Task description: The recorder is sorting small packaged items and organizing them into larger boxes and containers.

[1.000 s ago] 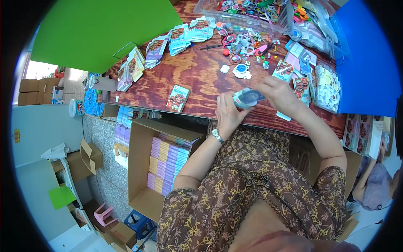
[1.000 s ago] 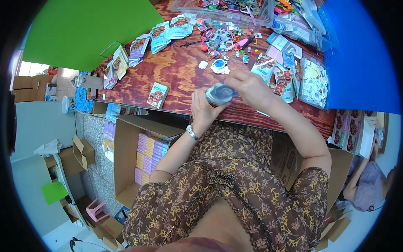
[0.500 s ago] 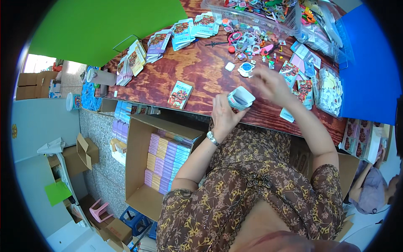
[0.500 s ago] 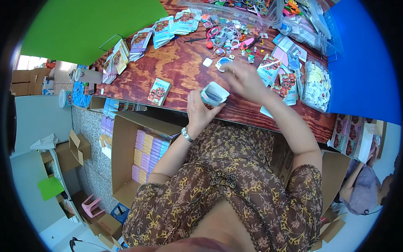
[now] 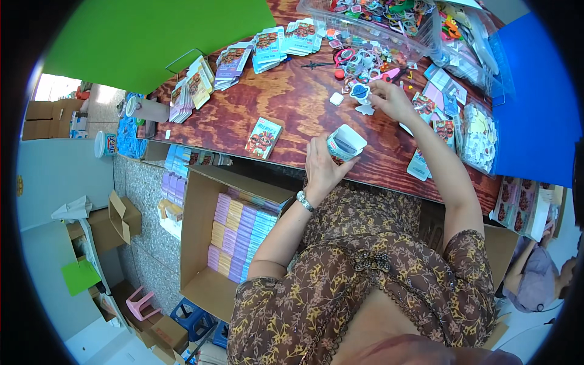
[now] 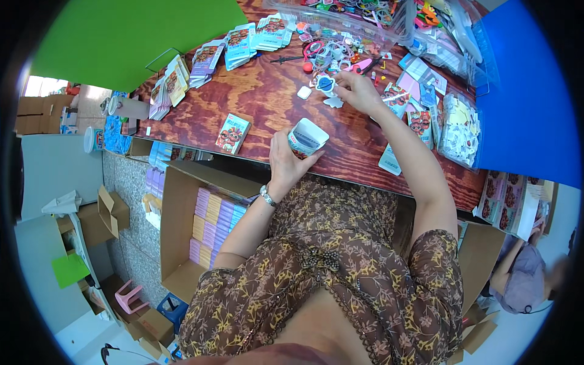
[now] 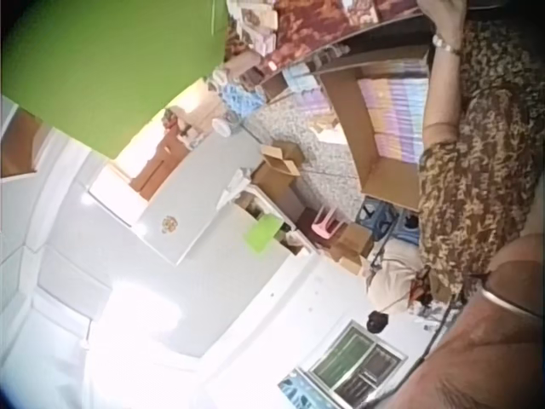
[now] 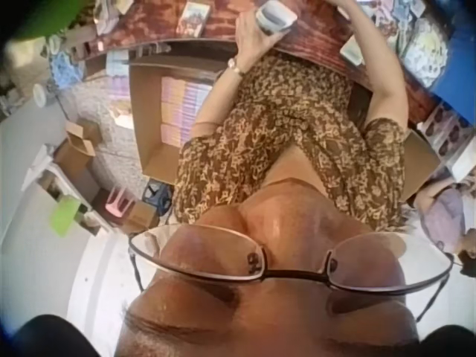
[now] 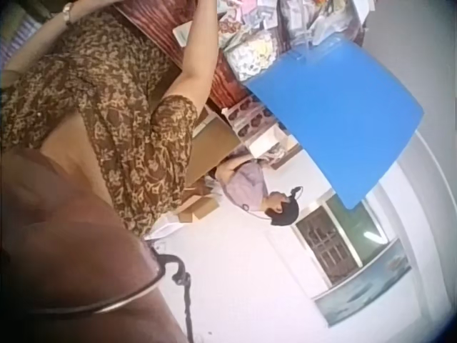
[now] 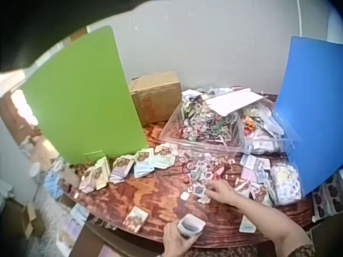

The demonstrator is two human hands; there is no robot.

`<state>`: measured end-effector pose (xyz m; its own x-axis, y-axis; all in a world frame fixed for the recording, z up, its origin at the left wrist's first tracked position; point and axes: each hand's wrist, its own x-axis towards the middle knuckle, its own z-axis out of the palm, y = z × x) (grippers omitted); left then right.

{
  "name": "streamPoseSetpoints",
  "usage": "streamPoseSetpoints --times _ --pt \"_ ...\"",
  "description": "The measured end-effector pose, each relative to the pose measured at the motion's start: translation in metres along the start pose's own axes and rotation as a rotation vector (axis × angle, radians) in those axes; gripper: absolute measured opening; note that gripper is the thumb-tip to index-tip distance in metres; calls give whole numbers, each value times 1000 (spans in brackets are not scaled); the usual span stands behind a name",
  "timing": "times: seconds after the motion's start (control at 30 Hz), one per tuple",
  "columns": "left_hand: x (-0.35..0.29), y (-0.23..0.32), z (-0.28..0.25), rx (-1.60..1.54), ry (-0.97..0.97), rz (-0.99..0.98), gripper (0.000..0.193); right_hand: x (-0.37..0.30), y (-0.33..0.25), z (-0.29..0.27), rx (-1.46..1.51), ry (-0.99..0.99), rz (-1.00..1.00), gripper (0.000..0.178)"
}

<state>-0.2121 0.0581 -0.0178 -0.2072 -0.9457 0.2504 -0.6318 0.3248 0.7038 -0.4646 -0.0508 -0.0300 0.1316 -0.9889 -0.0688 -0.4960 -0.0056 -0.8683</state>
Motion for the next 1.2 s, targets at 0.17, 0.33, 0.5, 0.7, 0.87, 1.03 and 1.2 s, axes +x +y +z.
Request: streamPoseSetpoints --times 0.17,0.33,0.5,0.7,0.87,1.03,1.2 --pt "-3 1 0 -27 -2 37 74 -37 -21 -15 365 -100 134 30" --pt "9 -3 21 -86 -67 172 79 -96 -15 -43 418 -39 130 31" --pt "24 -2 36 -172 -308 155 95 -208 -12 -71 305 68 189 34" --pt "46 24 54 -192 -541 267 92 -421 16 -56 351 428 469 26" --pt "47 56 59 -337 -972 60 101 -476 -3 -5 612 699 712 25" --pt "27 135 76 -543 -1321 699 95 -393 -40 -22 -66 717 255 26" --pt "20 151 63 -450 -985 921 87 -327 -58 -45 -549 671 -271 31"
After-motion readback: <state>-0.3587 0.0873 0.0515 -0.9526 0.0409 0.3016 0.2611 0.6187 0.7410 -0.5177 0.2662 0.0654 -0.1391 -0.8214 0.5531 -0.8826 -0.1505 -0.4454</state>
